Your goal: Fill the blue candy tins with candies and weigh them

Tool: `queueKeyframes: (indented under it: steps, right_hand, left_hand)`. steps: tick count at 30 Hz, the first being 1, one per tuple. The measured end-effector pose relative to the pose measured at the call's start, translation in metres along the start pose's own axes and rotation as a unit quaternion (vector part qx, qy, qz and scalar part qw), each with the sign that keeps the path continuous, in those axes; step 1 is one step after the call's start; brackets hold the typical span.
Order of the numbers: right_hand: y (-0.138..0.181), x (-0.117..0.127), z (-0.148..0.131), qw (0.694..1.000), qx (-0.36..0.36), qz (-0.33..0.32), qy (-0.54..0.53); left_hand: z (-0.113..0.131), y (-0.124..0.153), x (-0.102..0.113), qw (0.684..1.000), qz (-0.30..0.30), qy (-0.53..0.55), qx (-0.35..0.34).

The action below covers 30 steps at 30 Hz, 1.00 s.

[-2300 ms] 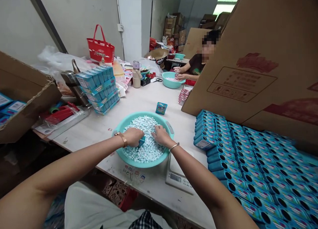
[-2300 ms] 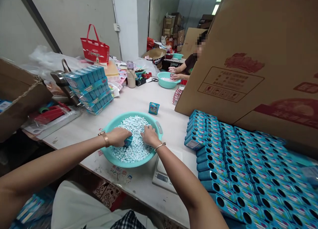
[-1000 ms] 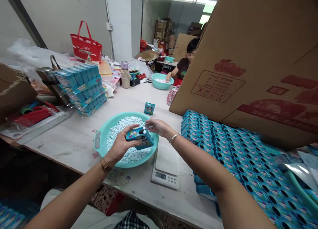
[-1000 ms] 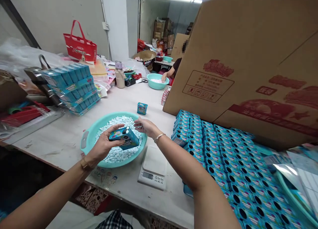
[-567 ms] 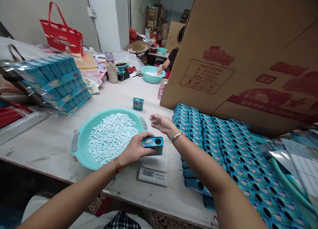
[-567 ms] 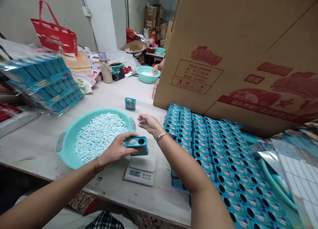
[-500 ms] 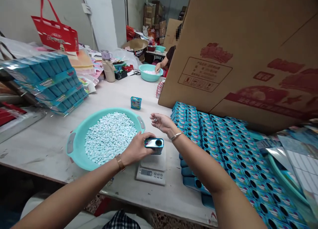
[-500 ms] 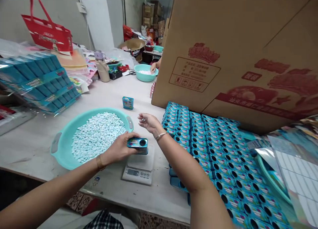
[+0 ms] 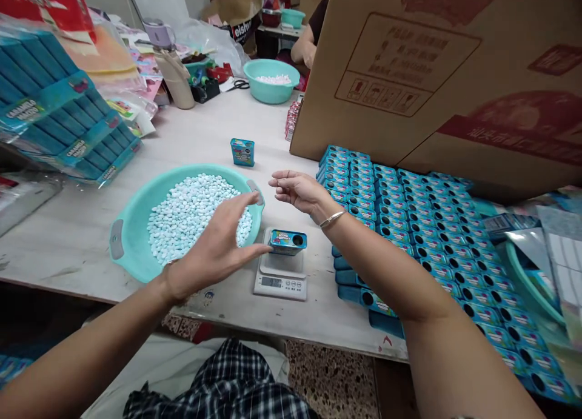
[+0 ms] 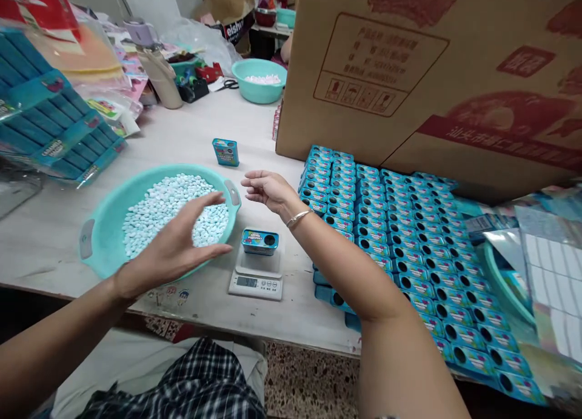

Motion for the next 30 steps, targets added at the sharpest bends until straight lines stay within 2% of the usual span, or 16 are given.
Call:
queueKeyframes:
  steps: [2,5,7,8,9,11,13,15,17,19,21,24,25,26,28,30]
  right_hand:
    - [-0.004,-0.016,0.000,0.999,0.001,-0.028,0.032]
    - [-0.017,-0.048,0.006,0.989,-0.001,-0.078,0.127]
    - [-0.029,-0.074,0.013,0.957,0.018,-0.118,0.263]
    - [-0.034,-0.088,0.017,0.924,0.041,-0.140,0.353]
    - [-0.039,-0.103,0.022,0.876,0.071,-0.162,0.449]
    - [-0.044,-0.131,0.041,0.755,0.125,-0.211,0.608]
    - [-0.045,-0.150,0.068,0.660,0.144,-0.249,0.694]
    - [-0.045,-0.161,0.095,0.612,0.142,-0.276,0.727]
    - [-0.044,-0.169,0.111,0.599,0.148,-0.281,0.735]
    - [-0.046,-0.174,0.115,0.612,0.149,-0.278,0.725]
    - [-0.050,-0.174,0.109,0.670,0.128,-0.269,0.680]
    - [-0.057,-0.163,0.097,0.836,0.001,-0.254,0.486]
    - [-0.057,-0.160,0.096,0.886,-0.057,-0.247,0.388]
    - [-0.056,-0.157,0.094,0.922,-0.107,-0.236,0.288]
    - [-0.050,-0.154,0.086,0.958,-0.163,-0.202,0.121]
    - [-0.041,-0.150,0.073,0.971,-0.169,-0.168,0.009]
  left_hand:
    - [-0.015,0.017,0.027,0.998,0.042,0.011,0.050]
    - [-0.041,0.050,0.050,0.988,0.090,0.027,0.126]
    - [-0.055,0.071,0.057,0.977,0.123,0.054,0.164]
    - [-0.061,0.080,0.060,0.971,0.139,0.069,0.179]
    - [-0.065,0.089,0.062,0.966,0.154,0.084,0.192]
    - [-0.073,0.105,0.066,0.954,0.177,0.106,0.216]
    - [-0.079,0.118,0.068,0.943,0.195,0.122,0.239]
    - [-0.084,0.129,0.071,0.933,0.213,0.134,0.257]
    - [-0.089,0.139,0.072,0.925,0.226,0.144,0.268]
    - [-0.095,0.146,0.071,0.920,0.232,0.154,0.276]
    - [-0.099,0.149,0.070,0.919,0.231,0.159,0.277]
    - [-0.102,0.150,0.070,0.922,0.226,0.159,0.271]
    - [-0.103,0.149,0.069,0.923,0.225,0.159,0.269]
    - [-0.103,0.148,0.068,0.923,0.224,0.162,0.268]
    - [-0.104,0.144,0.065,0.922,0.216,0.177,0.268]
    - [-0.102,0.137,0.060,0.923,0.205,0.197,0.260]
Point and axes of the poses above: each hand's wrist, its own y-axis away from the middle knuckle, its own x-axis out of the back of the hand, z = x × y, the point moved 10 cm from there along -y, towards the middle knuckle, and after that the axes turned 1 degree about y, right-handed, at the moved point
